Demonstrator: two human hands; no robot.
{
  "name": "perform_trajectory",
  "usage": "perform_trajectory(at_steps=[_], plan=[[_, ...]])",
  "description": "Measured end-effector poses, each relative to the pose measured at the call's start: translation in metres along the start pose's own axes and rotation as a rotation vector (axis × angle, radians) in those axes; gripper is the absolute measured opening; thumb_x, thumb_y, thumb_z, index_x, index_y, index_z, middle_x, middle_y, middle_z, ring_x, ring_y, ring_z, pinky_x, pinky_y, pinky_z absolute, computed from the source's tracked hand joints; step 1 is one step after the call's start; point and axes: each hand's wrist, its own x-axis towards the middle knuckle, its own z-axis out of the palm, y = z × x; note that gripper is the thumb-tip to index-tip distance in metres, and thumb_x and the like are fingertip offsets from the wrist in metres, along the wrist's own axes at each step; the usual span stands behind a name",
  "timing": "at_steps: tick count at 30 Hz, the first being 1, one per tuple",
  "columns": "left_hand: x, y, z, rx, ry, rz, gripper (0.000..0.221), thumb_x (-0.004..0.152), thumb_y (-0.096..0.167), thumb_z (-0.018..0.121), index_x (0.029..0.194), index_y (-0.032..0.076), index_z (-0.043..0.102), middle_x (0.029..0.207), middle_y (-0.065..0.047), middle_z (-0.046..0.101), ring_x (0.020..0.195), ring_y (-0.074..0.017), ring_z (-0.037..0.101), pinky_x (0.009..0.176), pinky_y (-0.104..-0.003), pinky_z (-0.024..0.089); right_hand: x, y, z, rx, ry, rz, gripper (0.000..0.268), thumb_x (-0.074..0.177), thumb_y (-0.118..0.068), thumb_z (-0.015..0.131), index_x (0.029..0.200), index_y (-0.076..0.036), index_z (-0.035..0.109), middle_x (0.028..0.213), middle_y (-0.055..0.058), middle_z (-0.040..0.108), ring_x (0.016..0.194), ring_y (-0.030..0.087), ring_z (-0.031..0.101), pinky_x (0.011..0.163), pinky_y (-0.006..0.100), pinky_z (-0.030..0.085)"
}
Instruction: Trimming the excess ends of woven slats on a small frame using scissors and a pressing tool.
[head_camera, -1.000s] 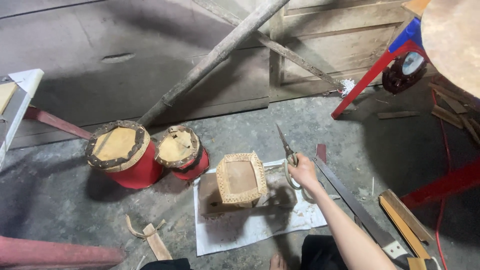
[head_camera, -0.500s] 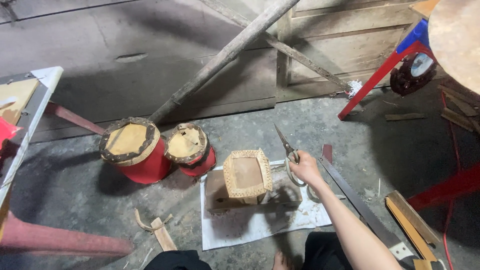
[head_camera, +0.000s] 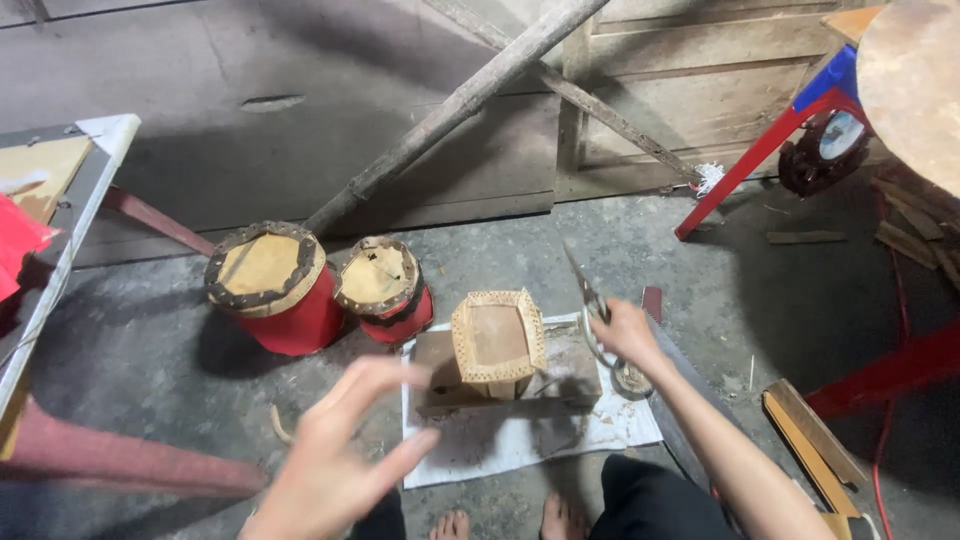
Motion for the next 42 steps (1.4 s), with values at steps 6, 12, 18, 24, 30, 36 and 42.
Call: perform_trajectory(at_steps=[6, 12, 18, 24, 30, 36, 42], plan=[[0.052, -0.021, 0.042, 0.114, -0.873, 0.256, 0.154, 0.053, 0.044, 0.109, 0.163, 0.015, 0.005, 0.169, -0.023, 0.004, 0.155, -0.0411, 0.006, 0.121, -0.062, 0.012, 0.002, 0.116, 0.102, -0.373, 0.087, 0.059, 0.042, 0.086, -0.049, 0.063, 0.093, -0.008, 0.067, 0.08, 0.013, 0.072, 0.074, 0.036, 0.071, 0.067, 0.048, 0.056], [0.068, -0.045, 0.1, 0.084, -0.825, 0.36, 0.166, 0.045, 0.045, 0.113, 0.162, 0.005, 0.003, 0.169, -0.026, -0.002, 0.157, -0.0401, -0.006, 0.124, -0.056, 0.002, 0.004, 0.128, 0.152, -0.563, 0.137, 0.051, 0.046, 0.086, -0.053, 0.062, 0.09, -0.006, 0.06, 0.075, 0.015, 0.07, 0.068, 0.04, 0.07, 0.065, 0.05, 0.057], [0.084, -0.057, 0.111, -0.007, -0.884, 0.396, 0.157, 0.046, 0.036, 0.112, 0.162, 0.005, 0.009, 0.168, -0.028, 0.002, 0.157, -0.0423, -0.001, 0.123, -0.057, 0.006, 0.025, 0.12, 0.17, -0.643, -0.028, 0.054, 0.046, 0.093, -0.049, 0.056, 0.096, -0.002, 0.059, 0.074, 0.008, 0.07, 0.062, 0.027, 0.07, 0.056, 0.038, 0.058], [0.081, -0.063, 0.117, -0.051, -0.915, 0.38, 0.151, 0.05, 0.034, 0.109, 0.162, 0.007, 0.011, 0.168, -0.027, 0.002, 0.157, -0.0429, 0.0, 0.123, -0.059, 0.006, 0.016, 0.132, 0.181, -0.729, -0.078, 0.092, 0.058, 0.098, -0.058, 0.047, 0.107, -0.001, 0.056, 0.061, 0.0, 0.067, 0.049, 0.023, 0.063, 0.046, 0.035, 0.053], [0.076, -0.066, 0.118, -0.082, -0.902, 0.35, 0.14, 0.054, 0.034, 0.097, 0.162, 0.008, 0.012, 0.169, -0.027, 0.003, 0.157, -0.0434, 0.001, 0.123, -0.059, 0.009, -0.006, 0.134, 0.169, -0.712, -0.012, 0.108, 0.058, 0.097, -0.061, 0.048, 0.09, -0.005, 0.062, 0.064, 0.005, 0.067, 0.052, 0.025, 0.066, 0.049, 0.038, 0.055], [0.071, -0.064, 0.12, -0.118, -0.872, 0.324, 0.136, 0.053, 0.027, 0.093, 0.162, 0.008, 0.013, 0.168, -0.028, 0.002, 0.156, -0.0454, 0.003, 0.121, -0.06, 0.016, -0.022, 0.14, 0.169, -0.703, -0.011, 0.119, 0.059, 0.095, -0.06, 0.052, 0.09, -0.002, 0.061, 0.066, 0.008, 0.069, 0.053, 0.029, 0.068, 0.049, 0.039, 0.055], [0.073, -0.061, 0.111, -0.16, -0.935, 0.146, 0.15, 0.049, 0.027, 0.1, 0.162, 0.012, 0.003, 0.17, -0.022, -0.005, 0.156, -0.044, 0.006, 0.121, -0.06, 0.022, -0.005, 0.106, 0.131, -0.645, -0.358, 0.277, 0.04, 0.086, -0.052, 0.066, 0.088, -0.013, 0.074, 0.081, 0.004, 0.074, 0.076, 0.025, 0.072, 0.07, 0.038, 0.058]])
